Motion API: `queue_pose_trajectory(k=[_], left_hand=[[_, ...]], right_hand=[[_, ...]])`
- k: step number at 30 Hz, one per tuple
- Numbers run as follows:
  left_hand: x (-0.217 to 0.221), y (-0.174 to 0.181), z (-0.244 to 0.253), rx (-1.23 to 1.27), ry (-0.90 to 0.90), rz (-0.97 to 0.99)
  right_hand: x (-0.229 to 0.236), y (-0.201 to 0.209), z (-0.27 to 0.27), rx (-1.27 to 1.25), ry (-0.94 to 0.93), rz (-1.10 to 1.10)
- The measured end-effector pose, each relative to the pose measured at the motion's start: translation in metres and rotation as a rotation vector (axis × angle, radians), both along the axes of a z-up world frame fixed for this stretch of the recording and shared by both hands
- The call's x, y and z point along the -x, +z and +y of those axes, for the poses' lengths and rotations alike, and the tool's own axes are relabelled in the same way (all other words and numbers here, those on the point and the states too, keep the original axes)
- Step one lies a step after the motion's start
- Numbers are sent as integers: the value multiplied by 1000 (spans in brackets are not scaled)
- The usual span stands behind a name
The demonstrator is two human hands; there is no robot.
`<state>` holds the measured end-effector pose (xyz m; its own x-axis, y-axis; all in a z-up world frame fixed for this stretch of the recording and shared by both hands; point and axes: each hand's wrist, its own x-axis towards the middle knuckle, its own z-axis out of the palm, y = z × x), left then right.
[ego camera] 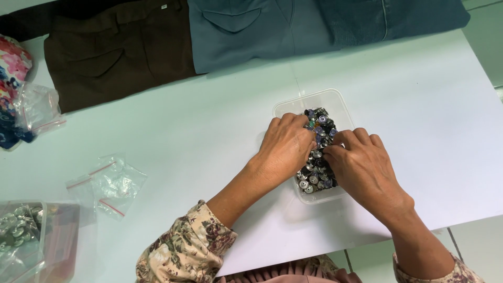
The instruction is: The person sorts small buttons from a clear plastic container onto a white table, then places them into small ziplock bags. They repeat this process with different button types, arranging them in rows before bagging.
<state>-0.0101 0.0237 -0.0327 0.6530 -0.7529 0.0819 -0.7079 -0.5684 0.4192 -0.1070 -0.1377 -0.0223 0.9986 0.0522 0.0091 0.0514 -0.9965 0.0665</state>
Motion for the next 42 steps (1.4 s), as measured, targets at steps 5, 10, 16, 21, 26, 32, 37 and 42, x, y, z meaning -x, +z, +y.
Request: queue_pose_trajectory(k=[5,10,16,21,26,32,37,42], left_hand=[[-2,8,6,-4,16,19],[-1,11,11,-5,18,17],[1,7,15,1,19,2],[2,8,21,6,33,1],[7,16,28,23,49,10],[11,16,30,43,53,24],[15,14,33,60,62,29],[18,12,37,79,71,46]], right_hand=[[-4,3,2,-35,2,-40],[-4,0,3,-14,47,-19],[-6,-10,1,38,83,-23],[-12,-11,5,49,61,-27],[-10,-2,5,42,49,-16],[-14,-11,7,59,48,-20],[-18,-13,5,45,53,-76],[-11,17,8,-287,13,-36]])
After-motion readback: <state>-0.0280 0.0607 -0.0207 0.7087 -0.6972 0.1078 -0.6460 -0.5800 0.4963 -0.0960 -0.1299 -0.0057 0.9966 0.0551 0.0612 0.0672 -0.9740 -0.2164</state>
